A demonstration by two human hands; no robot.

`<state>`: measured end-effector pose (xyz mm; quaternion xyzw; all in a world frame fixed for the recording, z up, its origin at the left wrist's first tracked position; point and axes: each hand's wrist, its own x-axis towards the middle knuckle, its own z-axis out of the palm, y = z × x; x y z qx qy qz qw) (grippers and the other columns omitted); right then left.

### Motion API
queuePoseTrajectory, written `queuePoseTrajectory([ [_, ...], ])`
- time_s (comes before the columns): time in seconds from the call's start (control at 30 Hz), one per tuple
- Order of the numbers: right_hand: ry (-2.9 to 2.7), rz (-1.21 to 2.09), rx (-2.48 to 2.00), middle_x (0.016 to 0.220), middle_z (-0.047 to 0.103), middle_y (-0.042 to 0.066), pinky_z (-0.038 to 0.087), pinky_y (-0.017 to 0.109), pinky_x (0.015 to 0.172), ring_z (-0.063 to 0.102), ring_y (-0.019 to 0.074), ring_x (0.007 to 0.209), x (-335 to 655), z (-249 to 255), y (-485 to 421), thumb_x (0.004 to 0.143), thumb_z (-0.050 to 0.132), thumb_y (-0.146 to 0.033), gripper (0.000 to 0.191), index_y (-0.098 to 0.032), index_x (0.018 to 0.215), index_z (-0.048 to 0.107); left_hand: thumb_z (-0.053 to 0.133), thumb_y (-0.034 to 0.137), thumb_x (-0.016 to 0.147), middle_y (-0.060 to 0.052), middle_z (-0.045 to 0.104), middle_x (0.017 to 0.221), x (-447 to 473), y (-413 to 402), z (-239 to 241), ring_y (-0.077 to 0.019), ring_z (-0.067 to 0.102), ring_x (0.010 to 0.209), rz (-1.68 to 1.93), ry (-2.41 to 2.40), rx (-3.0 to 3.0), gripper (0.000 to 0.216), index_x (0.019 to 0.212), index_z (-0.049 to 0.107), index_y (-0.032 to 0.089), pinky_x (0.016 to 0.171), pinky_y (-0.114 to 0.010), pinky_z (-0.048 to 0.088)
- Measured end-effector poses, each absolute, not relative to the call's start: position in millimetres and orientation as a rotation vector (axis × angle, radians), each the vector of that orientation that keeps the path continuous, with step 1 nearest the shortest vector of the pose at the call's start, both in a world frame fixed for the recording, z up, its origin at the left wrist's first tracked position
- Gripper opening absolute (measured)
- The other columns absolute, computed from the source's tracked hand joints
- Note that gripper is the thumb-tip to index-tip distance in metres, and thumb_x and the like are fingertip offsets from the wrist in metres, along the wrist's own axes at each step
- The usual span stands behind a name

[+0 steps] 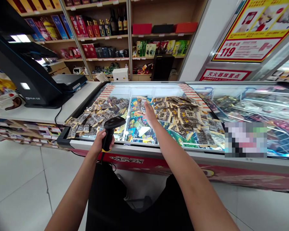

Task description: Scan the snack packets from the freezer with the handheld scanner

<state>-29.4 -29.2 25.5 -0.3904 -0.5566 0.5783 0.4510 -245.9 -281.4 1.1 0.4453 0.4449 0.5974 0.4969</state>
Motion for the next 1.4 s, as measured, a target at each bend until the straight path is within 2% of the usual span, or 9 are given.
queuePoseTrajectory([
  [0.13, -1.939, 0.680, -1.040, 0.157, 0.077, 0.018, 0.051, 0.066, 0.134, 0.067, 0.0412, 0.152, 9.4, 48.4, -10.6, 0.112, 0.048, -0.068, 0.066, -0.023, 0.151, 0.077, 0.078, 0.083, 0.089, -0.001, 0.073, 0.066, -247.9, -281.0, 0.0, -0.0172, 0.062, 0.040, 1.521, 1.125, 1.090, 0.067, 0.106, 0.065, 0.020, 0.039, -0.025, 0.044],
  [0.27, -2.283, -0.007, -1.307, 0.153, 0.076, 0.030, 0.044, 0.066, 0.135, 0.064, 0.0479, 0.150, 59.4, 62.3, 11.0, 0.114, 0.042, -0.049, 0.066, -0.006, 0.150, 0.078, 0.077, 0.086, 0.088, 0.000, 0.072, 0.065, -263.1, -288.0, 2.4, -0.0172, 0.062, 0.040, 1.560, 1.170, 1.087, 0.067, 0.102, 0.064, 0.022, 0.039, -0.025, 0.043],
  [0.37, -2.432, -0.153, -1.600, 0.151, 0.076, 0.033, 0.051, 0.074, 0.120, 0.063, 0.0550, 0.146, 82.6, 58.8, 20.6, 0.110, 0.050, -0.052, 0.065, -0.010, 0.151, 0.078, 0.079, 0.084, 0.085, 0.000, 0.070, 0.064, -284.8, -301.6, 5.3, -0.0171, 0.059, 0.038, 1.586, 1.221, 1.058, 0.066, 0.100, 0.063, 0.022, 0.038, -0.026, 0.042],
  [0.6, -2.457, -0.346, -1.643, 0.168, 0.063, 0.033, 0.039, 0.081, 0.122, 0.049, 0.0535, 0.161, 67.7, 64.5, 3.4, 0.117, 0.034, -0.055, 0.069, -0.014, 0.154, 0.076, 0.075, 0.084, 0.086, -0.001, 0.069, 0.063, -341.7, -330.9, 14.2, -0.0171, 0.057, 0.037, 1.793, 1.317, 1.012, 0.065, 0.099, 0.068, 0.021, 0.035, -0.027, 0.039],
  [0.73, -2.434, -0.203, -1.377, 0.175, 0.060, 0.028, 0.039, 0.077, 0.129, 0.046, 0.0495, 0.167, 12.8, 62.6, -14.3, 0.114, 0.041, -0.056, 0.065, -0.019, 0.157, 0.073, 0.074, 0.086, 0.083, -0.002, 0.067, 0.060, -358.9, -332.7, 14.3, -0.0157, 0.054, 0.038, 1.869, 1.313, 0.924, 0.066, 0.091, 0.067, 0.021, 0.036, -0.027, 0.038],
  [0.9, -2.445, 0.469, -0.932, 0.160, 0.075, 0.022, 0.051, 0.070, 0.127, 0.066, 0.0471, 0.152, -93.6, 38.0, -37.5, 0.109, 0.057, -0.054, 0.055, -0.023, 0.149, 0.077, 0.073, 0.086, 0.084, 0.000, 0.068, 0.060, -363.5, -332.0, 10.6, -0.0156, 0.054, 0.039, 1.839, 1.319, 0.883, 0.068, 0.100, 0.071, 0.020, 0.037, -0.026, 0.038],
  [1.07, -2.319, 1.043, -0.944, 0.152, 0.078, 0.023, 0.058, 0.065, 0.124, 0.075, 0.0451, 0.141, -184.3, 18.8, -51.3, 0.106, 0.073, -0.062, 0.060, -0.019, 0.148, 0.076, 0.076, 0.091, 0.080, -0.002, 0.069, 0.060, -364.4, -331.8, 8.4, -0.0174, 0.055, 0.037, 1.800, 1.336, 0.929, 0.071, 0.096, 0.067, 0.022, 0.038, -0.030, 0.040],
  [1.23, -2.356, 0.964, -0.987, 0.155, 0.073, 0.023, 0.049, 0.074, 0.131, 0.064, 0.0530, 0.151, -213.9, 1.8, -44.7, 0.080, 0.101, -0.068, 0.083, -0.023, 0.145, 0.078, 0.080, 0.090, 0.081, -0.006, 0.072, 0.064, -367.5, -330.7, 3.7, -0.0196, 0.058, 0.040, 1.781, 1.337, 0.934, 0.071, 0.094, 0.065, 0.022, 0.038, -0.032, 0.040],
  [1.4, -2.352, 0.891, -1.039, 0.151, 0.074, 0.026, 0.050, 0.074, 0.129, 0.067, 0.0508, 0.146, -208.4, -8.8, -40.6, 0.083, 0.100, -0.062, 0.087, -0.015, 0.152, 0.075, 0.083, 0.089, 0.081, -0.007, 0.073, 0.067, -371.3, -328.5, 2.0, -0.0201, 0.059, 0.039, 1.793, 1.290, 0.922, 0.076, 0.104, 0.071, 0.017, 0.038, -0.033, 0.037],
])
